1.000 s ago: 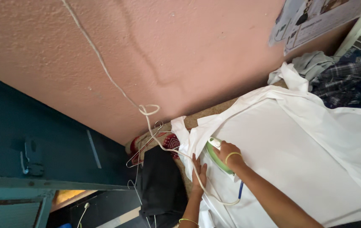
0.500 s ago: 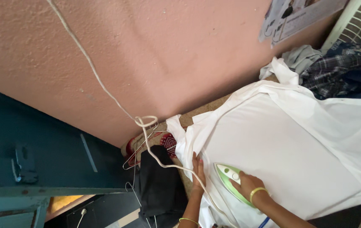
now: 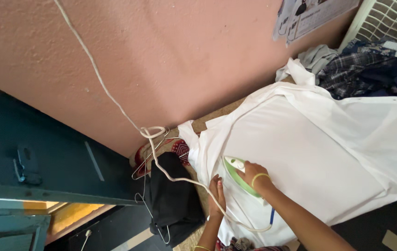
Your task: The person irons a white shirt on a patterned mat on the floor. They use a green and white iron to smooth the shirt, adjusting the fabric and ironing different sections including the sleeves.
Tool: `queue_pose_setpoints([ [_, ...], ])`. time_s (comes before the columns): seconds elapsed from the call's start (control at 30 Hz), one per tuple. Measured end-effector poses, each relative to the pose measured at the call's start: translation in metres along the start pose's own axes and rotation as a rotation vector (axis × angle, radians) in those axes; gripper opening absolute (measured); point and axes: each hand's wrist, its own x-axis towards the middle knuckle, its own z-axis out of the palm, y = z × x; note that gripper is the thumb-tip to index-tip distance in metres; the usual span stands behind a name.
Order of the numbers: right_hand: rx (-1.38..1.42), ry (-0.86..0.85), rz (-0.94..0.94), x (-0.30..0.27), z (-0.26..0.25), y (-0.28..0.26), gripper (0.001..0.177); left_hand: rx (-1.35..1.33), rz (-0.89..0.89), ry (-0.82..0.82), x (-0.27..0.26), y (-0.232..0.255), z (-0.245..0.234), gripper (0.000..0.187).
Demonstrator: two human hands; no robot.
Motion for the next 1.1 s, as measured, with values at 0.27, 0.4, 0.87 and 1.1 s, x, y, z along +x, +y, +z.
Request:
queue_pose_setpoints([
  [0.27,-0.073,-0.153,-0.092,-0.087,0.003,0.041,0.060,-0.080,0.005,-0.060,-0.003,-0.031,-0.006,0.059],
  [0.4,-0.071,-0.128,-0.065,-0.095,0.000,0.044,0.062,0.385,0.267,-0.229,-0.013,-0.019,-0.013,0.048],
  [0.87,-0.066,-0.055,0.053,-0.074,-0.003,0.049,0.063,0.836,0.990,-0.812,-0.066,-0.031,-0.022,0.033],
  [1.1,-0.072,-0.087,-0.004,-0.102,0.025,0.032,0.064,0.699,1.000,-0.696,-0.068,-0.032,-0.025,0.023],
])
